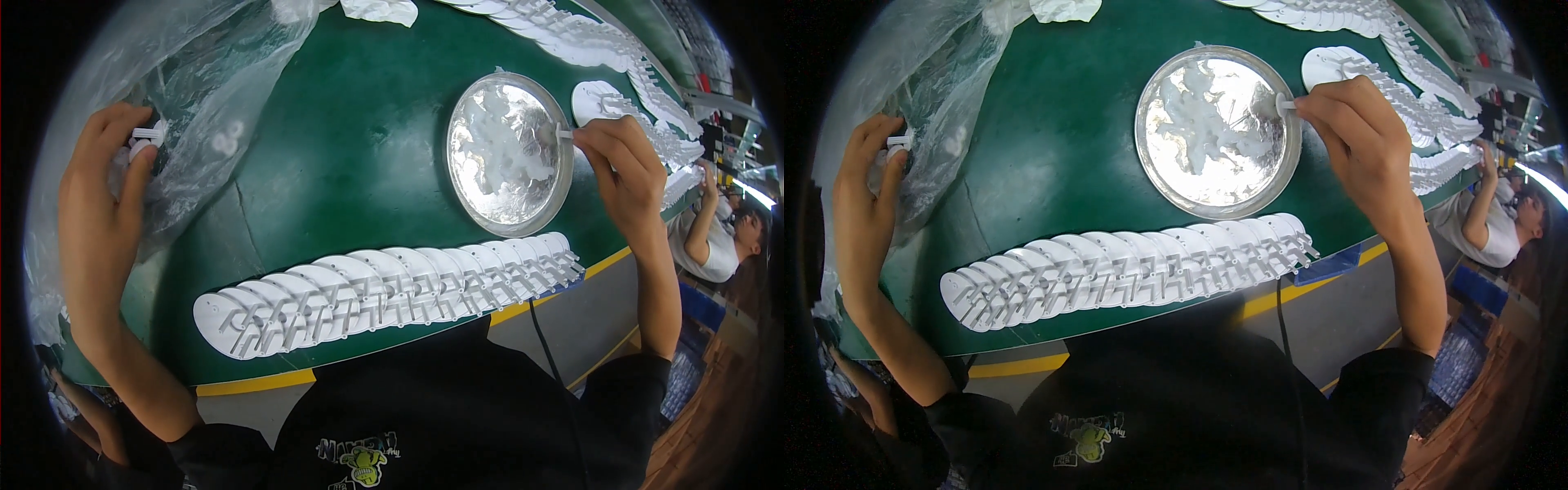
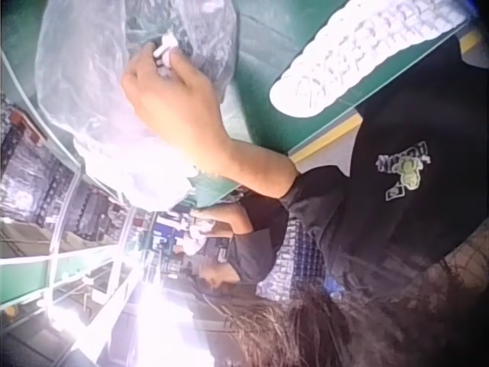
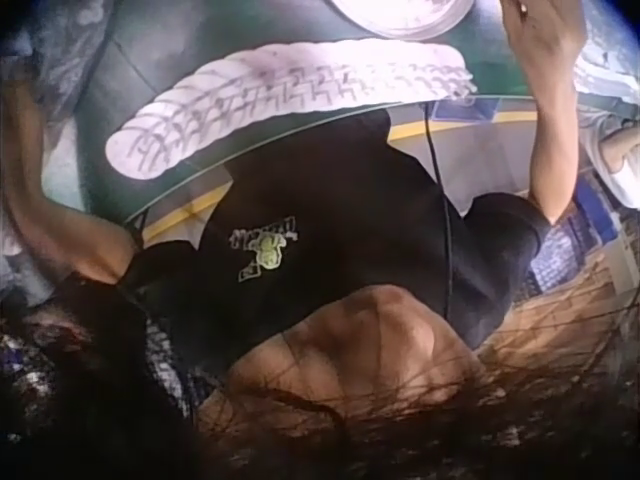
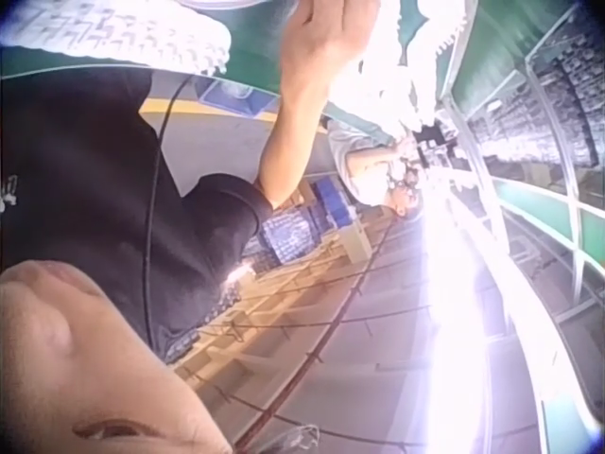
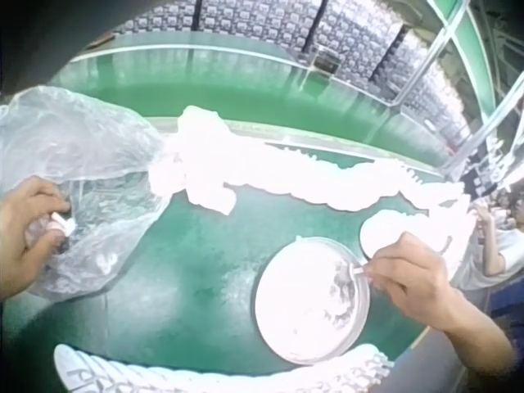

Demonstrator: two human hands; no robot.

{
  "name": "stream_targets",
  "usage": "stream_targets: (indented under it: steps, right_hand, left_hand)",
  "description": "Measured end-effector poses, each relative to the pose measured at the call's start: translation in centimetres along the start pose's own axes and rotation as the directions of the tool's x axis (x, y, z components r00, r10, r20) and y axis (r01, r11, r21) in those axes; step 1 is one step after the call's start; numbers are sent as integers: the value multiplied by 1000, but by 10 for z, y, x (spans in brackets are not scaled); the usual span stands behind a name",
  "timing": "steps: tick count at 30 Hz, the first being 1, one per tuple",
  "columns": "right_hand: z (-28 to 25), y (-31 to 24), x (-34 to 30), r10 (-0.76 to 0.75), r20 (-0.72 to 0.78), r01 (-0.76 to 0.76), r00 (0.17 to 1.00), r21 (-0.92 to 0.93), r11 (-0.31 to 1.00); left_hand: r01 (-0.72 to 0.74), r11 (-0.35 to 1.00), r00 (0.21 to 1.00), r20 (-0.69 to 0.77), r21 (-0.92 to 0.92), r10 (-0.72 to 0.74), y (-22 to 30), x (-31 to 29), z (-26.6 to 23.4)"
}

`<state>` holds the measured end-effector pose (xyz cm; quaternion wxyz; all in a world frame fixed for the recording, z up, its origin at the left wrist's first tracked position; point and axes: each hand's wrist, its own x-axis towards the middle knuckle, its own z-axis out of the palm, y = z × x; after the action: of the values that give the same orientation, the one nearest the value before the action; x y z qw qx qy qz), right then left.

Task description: The person inserts white circular plastic plugs by hand into designated holes on white shoe sole structures on an industrial assembly line.

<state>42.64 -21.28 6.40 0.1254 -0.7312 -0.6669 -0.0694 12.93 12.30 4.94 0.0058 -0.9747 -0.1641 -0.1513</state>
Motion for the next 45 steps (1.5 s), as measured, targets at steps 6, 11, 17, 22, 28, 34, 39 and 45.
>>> stream_targets:
  steps: [6,11,17,22,28,34,39,45]
  right_hand:
    - [-2,-3,-5,12,-18,-12,1000,-24,1000]
    - [-15,-23,-6,12,116,-19,993,60,998]
    - [-23,-28,-5,50,40,-52,998,49,997]
    - [-15,-19,12,-17,108,12,994,52,999]
    - [-17,-26,21,-156,161,138,975,116,984]
    - [-14,-26,21,-186,163,172,969,96,980]
    - [-15,-30,19,-192,163,178,968,100,979]
    - [-11,-28,20,-69,72,60,995,126,990]
  left_hand:
    - [143,977,984,129,-158,-123,3,6,5]
    - [241,962,968,104,-127,-229,2,-2,-11]
    - [237,958,970,90,-158,-225,5,2,-10]
    - [251,953,967,89,-166,-239,5,4,-6]
    - [267,950,963,72,-165,-258,4,2,-8]
    - [279,945,960,72,-169,-271,6,1,-8]
    - [244,958,969,66,-153,-237,7,-1,-9]
    - [268,946,963,64,-183,-261,5,-1,-12]
